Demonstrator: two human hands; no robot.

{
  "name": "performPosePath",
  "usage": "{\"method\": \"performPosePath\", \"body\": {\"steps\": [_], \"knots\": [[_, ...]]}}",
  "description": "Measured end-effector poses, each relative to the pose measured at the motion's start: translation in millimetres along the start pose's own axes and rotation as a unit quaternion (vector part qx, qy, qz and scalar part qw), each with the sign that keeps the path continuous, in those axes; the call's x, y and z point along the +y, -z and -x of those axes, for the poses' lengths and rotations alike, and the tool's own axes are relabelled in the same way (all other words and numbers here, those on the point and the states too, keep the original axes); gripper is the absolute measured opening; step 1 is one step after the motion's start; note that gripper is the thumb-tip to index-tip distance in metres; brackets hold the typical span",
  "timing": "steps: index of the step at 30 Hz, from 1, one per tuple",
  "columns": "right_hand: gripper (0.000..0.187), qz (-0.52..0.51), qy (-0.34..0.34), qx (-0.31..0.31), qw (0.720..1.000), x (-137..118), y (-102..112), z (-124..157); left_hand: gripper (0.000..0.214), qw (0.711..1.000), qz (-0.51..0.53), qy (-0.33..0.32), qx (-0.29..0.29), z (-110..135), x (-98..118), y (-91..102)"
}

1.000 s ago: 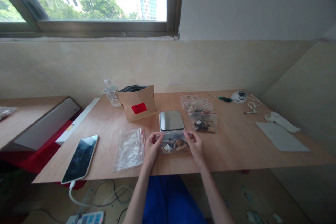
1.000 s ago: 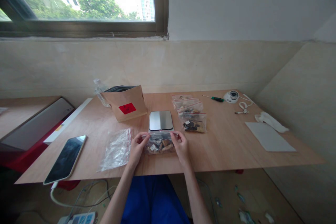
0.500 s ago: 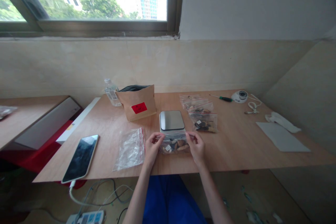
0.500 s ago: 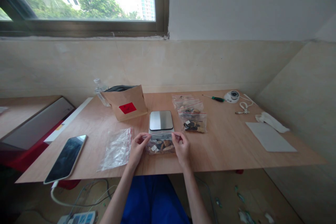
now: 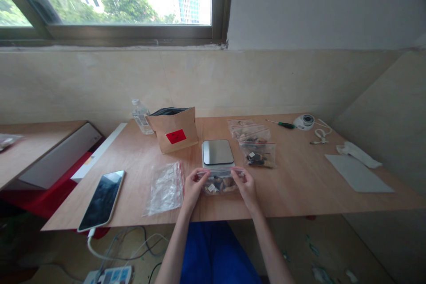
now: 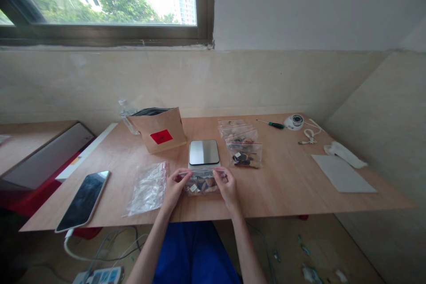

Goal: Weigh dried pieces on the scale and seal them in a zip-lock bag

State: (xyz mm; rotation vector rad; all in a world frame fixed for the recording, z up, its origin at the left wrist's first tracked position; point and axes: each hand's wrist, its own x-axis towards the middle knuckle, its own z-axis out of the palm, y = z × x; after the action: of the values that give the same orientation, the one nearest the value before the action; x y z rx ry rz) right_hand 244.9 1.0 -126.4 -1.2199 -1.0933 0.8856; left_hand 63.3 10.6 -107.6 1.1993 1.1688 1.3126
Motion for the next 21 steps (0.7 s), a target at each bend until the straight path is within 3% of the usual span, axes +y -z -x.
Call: {"method": "performPosePath", "body": {"steps": [14,21], "knots": [[0.019,0.07,0.099,0.037,0.992,7.7,-0.8,-2.0,0.023,1.0,-0.025,-0.013,0.014,0.8,-0.9,-0.1],[0.02,0.042,0.05,0.014,0.998,-0.3,0.5,1.2,0.023,1.0,-0.014,-0.018,-0.009,1.4,-0.1,-0.3]]}}
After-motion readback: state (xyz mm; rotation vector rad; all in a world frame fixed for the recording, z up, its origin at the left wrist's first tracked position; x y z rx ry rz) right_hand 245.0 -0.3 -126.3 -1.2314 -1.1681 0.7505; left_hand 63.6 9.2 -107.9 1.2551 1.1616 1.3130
